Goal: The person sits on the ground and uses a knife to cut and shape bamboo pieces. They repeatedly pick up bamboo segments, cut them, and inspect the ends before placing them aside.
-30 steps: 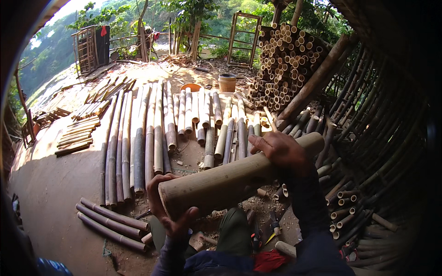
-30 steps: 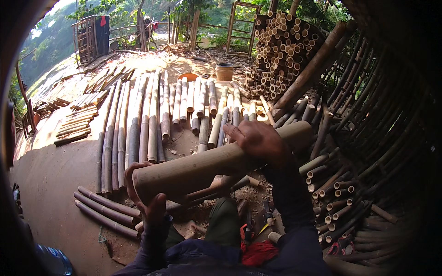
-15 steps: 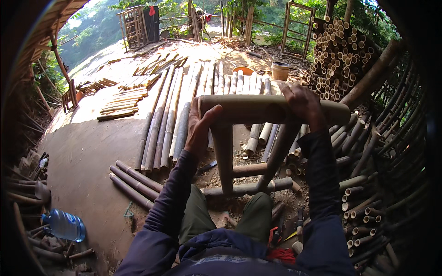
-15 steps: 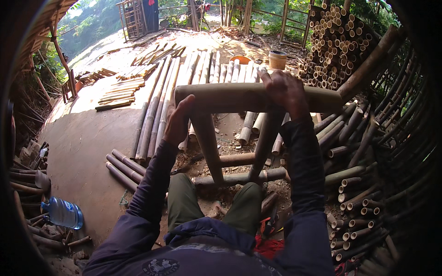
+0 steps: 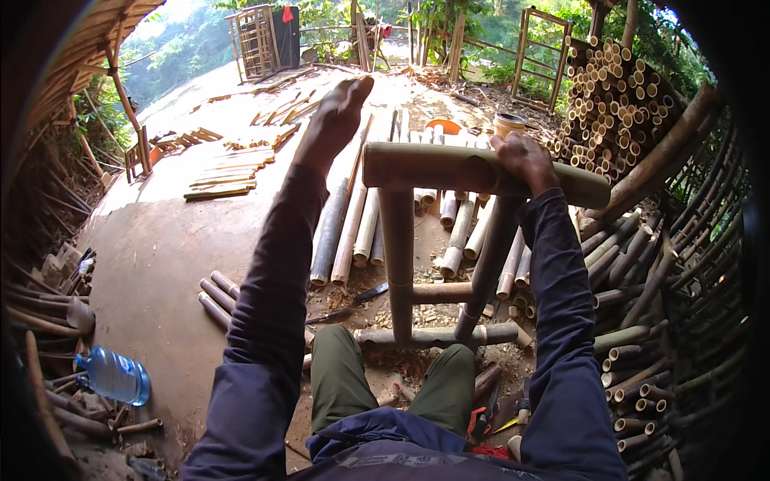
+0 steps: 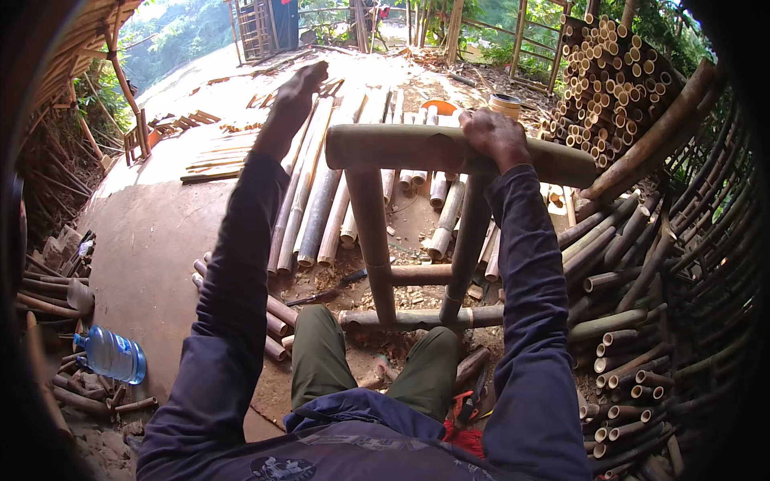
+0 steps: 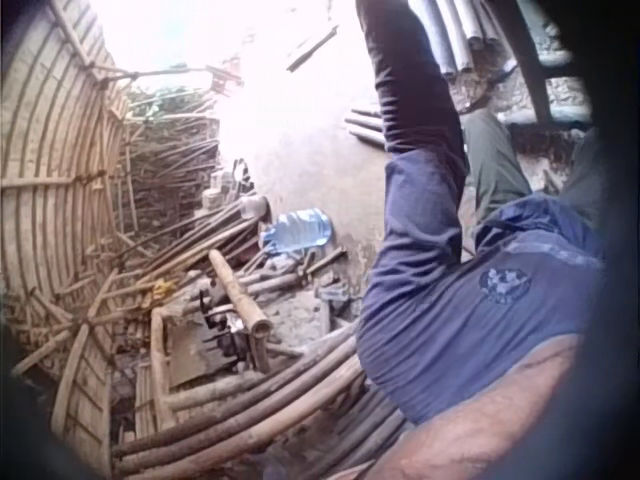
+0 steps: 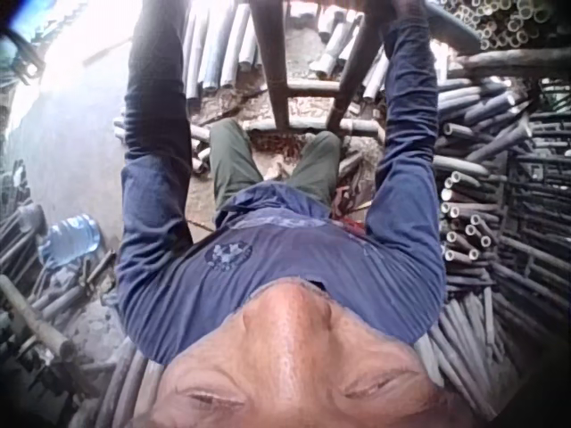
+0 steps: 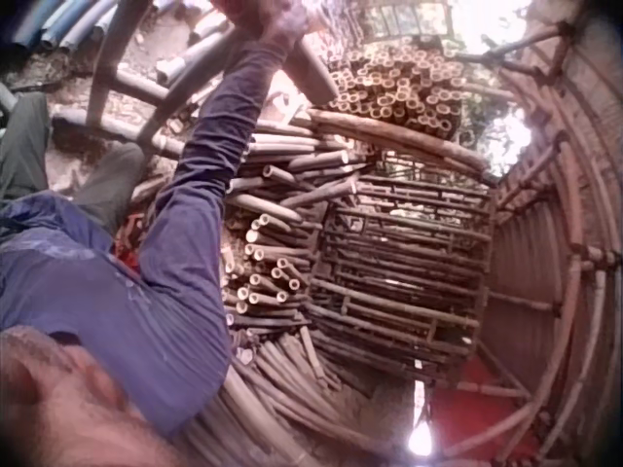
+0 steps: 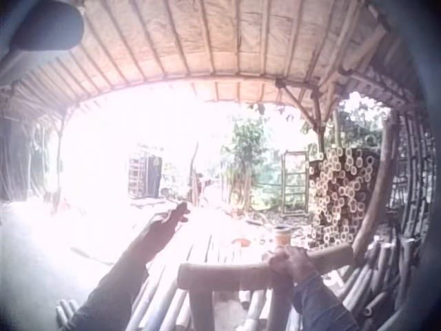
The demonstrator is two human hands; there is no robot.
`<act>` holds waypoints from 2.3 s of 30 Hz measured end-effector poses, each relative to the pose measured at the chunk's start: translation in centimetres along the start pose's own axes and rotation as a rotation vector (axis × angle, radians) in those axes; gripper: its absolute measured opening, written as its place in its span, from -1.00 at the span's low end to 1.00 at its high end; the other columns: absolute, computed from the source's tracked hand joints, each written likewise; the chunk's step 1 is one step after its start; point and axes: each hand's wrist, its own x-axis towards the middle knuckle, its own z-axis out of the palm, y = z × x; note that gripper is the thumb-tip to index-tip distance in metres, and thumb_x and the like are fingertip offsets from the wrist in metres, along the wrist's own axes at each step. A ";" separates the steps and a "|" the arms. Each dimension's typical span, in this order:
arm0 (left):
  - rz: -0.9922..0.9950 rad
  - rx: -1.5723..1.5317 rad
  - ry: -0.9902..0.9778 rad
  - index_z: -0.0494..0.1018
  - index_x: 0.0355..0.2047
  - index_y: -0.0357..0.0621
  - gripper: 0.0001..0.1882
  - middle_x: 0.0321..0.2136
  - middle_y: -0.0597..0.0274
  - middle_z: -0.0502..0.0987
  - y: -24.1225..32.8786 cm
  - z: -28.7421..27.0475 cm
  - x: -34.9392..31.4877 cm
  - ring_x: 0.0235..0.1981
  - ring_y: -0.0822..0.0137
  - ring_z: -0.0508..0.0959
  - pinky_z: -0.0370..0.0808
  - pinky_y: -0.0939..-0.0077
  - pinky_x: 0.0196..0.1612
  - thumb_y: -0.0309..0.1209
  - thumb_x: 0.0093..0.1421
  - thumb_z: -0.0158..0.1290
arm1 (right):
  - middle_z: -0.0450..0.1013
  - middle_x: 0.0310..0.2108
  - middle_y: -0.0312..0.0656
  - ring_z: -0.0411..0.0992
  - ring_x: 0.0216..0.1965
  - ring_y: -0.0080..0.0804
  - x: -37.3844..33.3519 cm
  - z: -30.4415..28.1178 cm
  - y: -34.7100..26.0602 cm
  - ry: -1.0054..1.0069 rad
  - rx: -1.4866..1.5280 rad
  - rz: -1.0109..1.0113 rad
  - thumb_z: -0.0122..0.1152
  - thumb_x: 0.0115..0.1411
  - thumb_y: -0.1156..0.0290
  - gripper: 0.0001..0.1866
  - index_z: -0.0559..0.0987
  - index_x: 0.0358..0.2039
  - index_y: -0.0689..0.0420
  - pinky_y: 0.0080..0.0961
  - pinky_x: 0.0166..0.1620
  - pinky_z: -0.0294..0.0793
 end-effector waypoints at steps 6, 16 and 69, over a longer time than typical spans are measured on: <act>-0.300 0.746 -0.647 0.41 0.29 -0.24 -0.19 0.25 -0.25 0.44 -1.6 3.9 0.6 0.32 -0.07 0.42 0.24 0.10 0.41 0.22 0.50 -0.38 | 0.47 0.23 0.19 0.41 0.29 0.14 -1.5 -0.7 -2.7 -0.087 -0.047 -0.005 -0.12 0.34 -0.10 -0.32 0.62 0.13 0.21 -0.06 0.38 0.28; -0.238 0.634 -0.614 0.56 0.13 -0.31 -0.13 0.04 -0.27 0.61 -0.6 3.5 2.5 0.16 0.00 0.59 0.43 0.19 0.26 0.31 0.45 -0.29 | 0.53 0.11 0.27 0.49 0.17 0.18 -3.1 -0.7 -1.7 0.044 -0.033 -0.102 -0.13 0.39 -0.13 -0.31 0.64 0.01 0.29 0.00 0.32 0.32; 0.158 -0.337 0.245 0.36 0.00 -0.30 -0.33 -0.12 -0.25 0.49 9.4 3.3 -32.4 -0.17 0.02 0.56 0.58 0.07 -0.06 0.15 0.33 0.09 | 0.55 0.10 0.22 0.53 0.16 -0.03 -32.9 -5.1 10.0 1.306 0.056 -0.004 -0.33 0.51 0.29 -0.44 0.51 0.11 0.53 -0.19 0.30 0.47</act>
